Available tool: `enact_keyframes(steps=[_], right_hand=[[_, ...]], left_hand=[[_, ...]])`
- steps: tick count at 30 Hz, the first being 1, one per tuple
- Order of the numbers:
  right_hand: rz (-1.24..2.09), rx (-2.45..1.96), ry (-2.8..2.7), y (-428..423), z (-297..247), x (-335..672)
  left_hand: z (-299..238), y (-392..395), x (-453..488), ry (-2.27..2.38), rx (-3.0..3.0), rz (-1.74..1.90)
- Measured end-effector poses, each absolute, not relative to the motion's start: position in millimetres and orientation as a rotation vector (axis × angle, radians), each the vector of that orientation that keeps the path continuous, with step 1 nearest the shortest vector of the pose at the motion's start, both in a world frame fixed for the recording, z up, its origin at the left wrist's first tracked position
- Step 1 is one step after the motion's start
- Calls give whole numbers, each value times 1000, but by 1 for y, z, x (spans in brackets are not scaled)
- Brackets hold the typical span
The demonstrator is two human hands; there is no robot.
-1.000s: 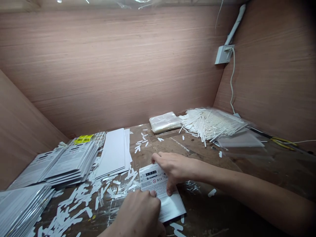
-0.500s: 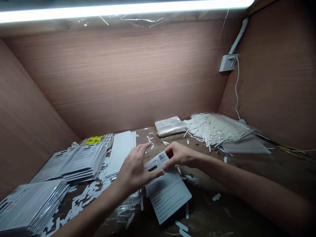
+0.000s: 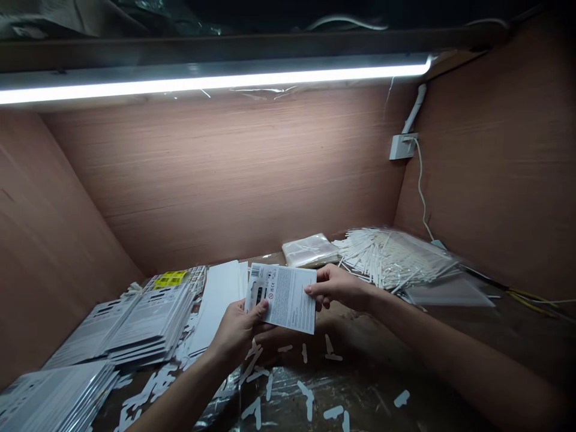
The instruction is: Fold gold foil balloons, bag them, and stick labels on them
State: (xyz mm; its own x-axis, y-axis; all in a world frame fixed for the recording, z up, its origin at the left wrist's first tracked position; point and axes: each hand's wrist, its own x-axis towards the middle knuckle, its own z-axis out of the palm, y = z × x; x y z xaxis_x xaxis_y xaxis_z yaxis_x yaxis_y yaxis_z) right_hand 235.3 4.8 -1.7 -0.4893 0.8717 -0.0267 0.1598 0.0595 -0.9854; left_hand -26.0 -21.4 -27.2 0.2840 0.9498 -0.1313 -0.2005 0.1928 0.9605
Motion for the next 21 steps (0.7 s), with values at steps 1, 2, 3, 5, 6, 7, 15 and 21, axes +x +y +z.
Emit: enact_keyframes(steps=[1,2,3,5,6,7,15,21], right_hand=[[1462,-1035,-1712,4,-5,231],[1443,-1036,-1706,2,-9,226],[1420,-1038,-1712,1,-14,220],[1349,-1047,-1740,-2,-23,209],[1295,-1055,-1753,-3,-26,206],[1234,-1064,-1764,-4,-29,205],[1024,-1057,-1877,-5,-24,212],[1019,-1035,-1955,-5,-23,211]], left_hand=[[-26,-21,-25,950,1012,1029],[-26,-21,-24,977,983,1061],[-26,-22,-24,1003,958,1084],[-27,-22,-23,1027,932,1107],[-26,-22,-23,1018,937,1101],[-24,-22,-24,995,957,1082],[4,-8,-51,912,1212,1033],[12,-11,-55,1117,1476,1071]])
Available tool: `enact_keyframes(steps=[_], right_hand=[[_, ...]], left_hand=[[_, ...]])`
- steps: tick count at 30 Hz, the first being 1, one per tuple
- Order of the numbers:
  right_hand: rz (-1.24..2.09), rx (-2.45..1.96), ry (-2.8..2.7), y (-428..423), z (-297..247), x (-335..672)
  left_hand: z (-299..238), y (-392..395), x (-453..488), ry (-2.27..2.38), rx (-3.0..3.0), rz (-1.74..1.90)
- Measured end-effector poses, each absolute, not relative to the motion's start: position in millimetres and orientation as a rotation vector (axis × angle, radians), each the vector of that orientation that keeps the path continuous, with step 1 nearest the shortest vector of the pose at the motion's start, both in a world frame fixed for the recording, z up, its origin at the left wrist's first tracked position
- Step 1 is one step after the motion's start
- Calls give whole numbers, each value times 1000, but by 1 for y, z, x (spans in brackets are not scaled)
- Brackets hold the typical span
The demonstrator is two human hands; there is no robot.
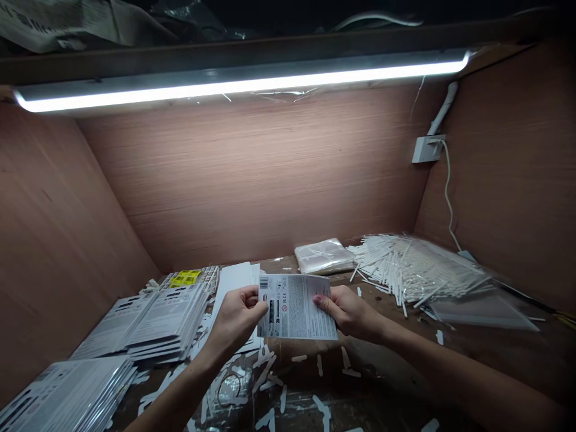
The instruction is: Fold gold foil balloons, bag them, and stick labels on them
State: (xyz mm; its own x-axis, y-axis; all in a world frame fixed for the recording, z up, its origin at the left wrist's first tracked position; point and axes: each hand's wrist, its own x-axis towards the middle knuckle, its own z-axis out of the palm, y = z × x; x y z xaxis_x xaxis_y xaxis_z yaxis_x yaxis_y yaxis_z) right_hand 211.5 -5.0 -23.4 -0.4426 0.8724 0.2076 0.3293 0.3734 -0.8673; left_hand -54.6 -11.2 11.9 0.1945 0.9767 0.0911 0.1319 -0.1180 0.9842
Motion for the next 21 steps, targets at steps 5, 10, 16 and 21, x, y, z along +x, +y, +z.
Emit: enact_keyframes(steps=[5,10,16,21], right_hand=[[1111,-1036,-1967,-6,-22,213],[1252,-1015,-1940,-7,-14,218],[1337,-1017,-1917,-2,-10,229],[1390,-1018,-1879,4,-10,238]], left_hand=[[13,-18,-49,1098,1443,1072],[5,-18,-44,791,1284,876],[1,-19,-47,793,1249,894],[9,-22,-54,638,1222,846]])
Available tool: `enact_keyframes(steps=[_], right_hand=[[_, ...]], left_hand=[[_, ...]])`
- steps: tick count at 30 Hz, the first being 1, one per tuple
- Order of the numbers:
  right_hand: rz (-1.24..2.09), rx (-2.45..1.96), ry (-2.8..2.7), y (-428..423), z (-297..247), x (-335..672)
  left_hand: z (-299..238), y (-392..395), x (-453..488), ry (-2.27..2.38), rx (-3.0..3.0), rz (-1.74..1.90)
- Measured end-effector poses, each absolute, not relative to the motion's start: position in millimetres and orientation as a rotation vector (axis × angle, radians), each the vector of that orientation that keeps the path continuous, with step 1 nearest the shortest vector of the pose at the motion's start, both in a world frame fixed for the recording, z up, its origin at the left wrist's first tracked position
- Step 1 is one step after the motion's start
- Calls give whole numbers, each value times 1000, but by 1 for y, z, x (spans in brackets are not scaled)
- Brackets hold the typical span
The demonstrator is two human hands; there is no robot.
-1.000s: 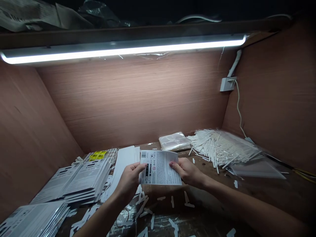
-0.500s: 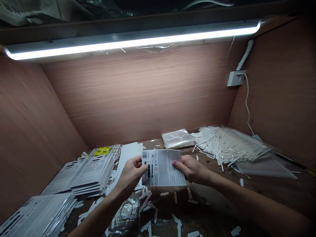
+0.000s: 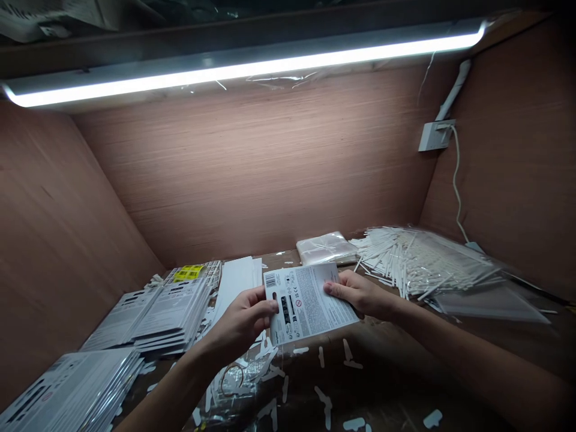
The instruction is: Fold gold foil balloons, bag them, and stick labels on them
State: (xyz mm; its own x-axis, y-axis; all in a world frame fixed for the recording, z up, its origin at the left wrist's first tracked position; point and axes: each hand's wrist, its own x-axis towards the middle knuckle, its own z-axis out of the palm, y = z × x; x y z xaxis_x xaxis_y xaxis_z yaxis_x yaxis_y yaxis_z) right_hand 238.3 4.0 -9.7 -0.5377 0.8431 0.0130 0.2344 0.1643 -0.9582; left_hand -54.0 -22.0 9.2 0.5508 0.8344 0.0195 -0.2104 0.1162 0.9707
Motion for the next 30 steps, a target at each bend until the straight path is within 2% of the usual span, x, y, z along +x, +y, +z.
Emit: enact_keyframes(steps=[11,20,30], right_hand=[[1436,-979,-1893,6,-4,247],[1346,-1015,-1982,2,9,249],[1292,-1047,-1969,-5,31,263]], left_hand=[[10,-18,-62,548,1168,771],[10,-25,-49,866,1237,874],[0,-27,-50,501,1117,757]])
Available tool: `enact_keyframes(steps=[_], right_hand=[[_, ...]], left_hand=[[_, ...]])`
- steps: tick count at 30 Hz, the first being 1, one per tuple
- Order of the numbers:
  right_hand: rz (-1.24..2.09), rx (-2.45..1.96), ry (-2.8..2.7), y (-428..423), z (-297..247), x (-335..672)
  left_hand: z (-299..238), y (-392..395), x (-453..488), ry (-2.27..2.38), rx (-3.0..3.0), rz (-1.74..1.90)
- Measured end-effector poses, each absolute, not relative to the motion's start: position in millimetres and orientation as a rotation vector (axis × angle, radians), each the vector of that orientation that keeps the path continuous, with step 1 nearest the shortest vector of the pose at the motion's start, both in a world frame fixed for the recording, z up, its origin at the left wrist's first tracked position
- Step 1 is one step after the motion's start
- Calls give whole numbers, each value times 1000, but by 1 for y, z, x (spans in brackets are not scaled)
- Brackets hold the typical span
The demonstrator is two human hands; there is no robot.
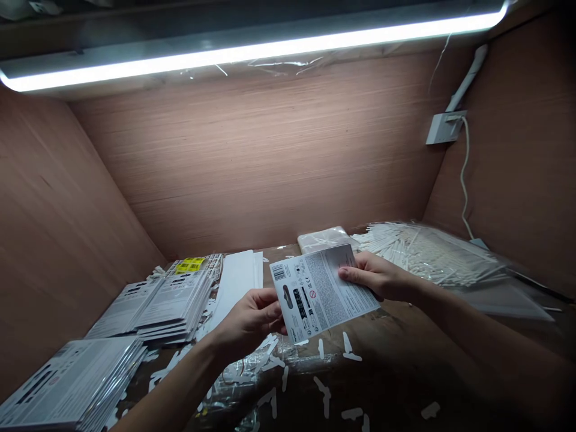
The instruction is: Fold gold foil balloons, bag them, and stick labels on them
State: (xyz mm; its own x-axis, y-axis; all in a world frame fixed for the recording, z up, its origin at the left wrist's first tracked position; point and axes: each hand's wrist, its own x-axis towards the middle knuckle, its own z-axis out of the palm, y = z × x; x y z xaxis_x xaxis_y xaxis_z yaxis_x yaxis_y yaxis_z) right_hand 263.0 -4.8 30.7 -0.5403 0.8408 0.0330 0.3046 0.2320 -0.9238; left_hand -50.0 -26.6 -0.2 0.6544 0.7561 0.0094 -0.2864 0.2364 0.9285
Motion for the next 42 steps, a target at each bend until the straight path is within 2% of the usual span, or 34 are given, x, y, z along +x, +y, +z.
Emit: enact_keyframes(steps=[6,16,19,25,29,33,39,42], right_hand=[[1327,-1031,-1990,-6,27,259],[1288,-986,-2028,-3,24,262],[1264,-1005,-2013,0,21,266],[1176,-1087,-1954,11,25,281],[1081,-1111,-1742,18,34,296],[1008,-1075,-1600,23,43,306],[989,-1053,-1554,28,44,306],[1016,-1045,-1575,29,41,303]], left_hand=[[-19,-29,-44,539,1083,756],[-17,-23,-48,661,1148,765],[-13,-20,-50,701,1323,707],[4,-20,-55,821,2046,529],[-9,-12,-62,1049,2192,611],[-17,5,-59,1203,2205,448],[-19,74,-39,1942,2213,464],[-23,109,-46,2130,2074,433]])
